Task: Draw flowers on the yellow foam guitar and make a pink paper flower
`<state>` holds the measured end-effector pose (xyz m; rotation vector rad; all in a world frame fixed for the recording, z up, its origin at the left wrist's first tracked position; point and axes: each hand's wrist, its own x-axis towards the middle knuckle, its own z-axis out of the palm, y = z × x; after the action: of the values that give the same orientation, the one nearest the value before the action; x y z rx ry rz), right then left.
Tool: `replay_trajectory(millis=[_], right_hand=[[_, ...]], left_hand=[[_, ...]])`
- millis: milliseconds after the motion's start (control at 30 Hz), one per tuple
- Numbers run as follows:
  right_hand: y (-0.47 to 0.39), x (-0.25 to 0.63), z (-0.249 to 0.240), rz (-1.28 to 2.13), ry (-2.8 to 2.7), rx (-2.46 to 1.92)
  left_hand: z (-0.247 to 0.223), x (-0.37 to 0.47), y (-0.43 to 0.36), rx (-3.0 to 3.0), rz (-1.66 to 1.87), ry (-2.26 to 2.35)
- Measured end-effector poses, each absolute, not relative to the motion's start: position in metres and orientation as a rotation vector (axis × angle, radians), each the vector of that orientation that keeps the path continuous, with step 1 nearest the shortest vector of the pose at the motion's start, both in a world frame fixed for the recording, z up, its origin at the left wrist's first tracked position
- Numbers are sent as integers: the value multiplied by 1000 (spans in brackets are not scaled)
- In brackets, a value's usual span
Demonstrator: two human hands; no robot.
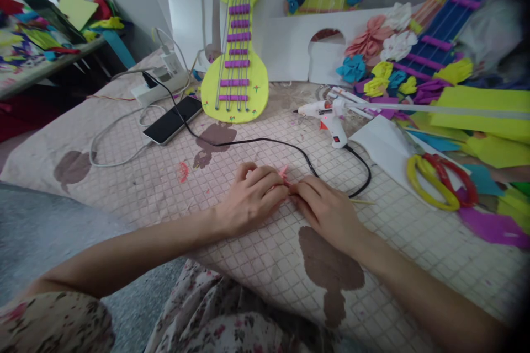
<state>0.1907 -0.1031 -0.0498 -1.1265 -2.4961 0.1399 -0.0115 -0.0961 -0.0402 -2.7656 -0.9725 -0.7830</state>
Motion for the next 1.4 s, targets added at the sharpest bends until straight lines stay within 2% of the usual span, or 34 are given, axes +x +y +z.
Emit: replay_trajectory(millis=[1400], right_hand=[[-99,192,-53,102,-2469,-1042]], left_hand=[[-43,-9,-95,-2677,-804,-969]])
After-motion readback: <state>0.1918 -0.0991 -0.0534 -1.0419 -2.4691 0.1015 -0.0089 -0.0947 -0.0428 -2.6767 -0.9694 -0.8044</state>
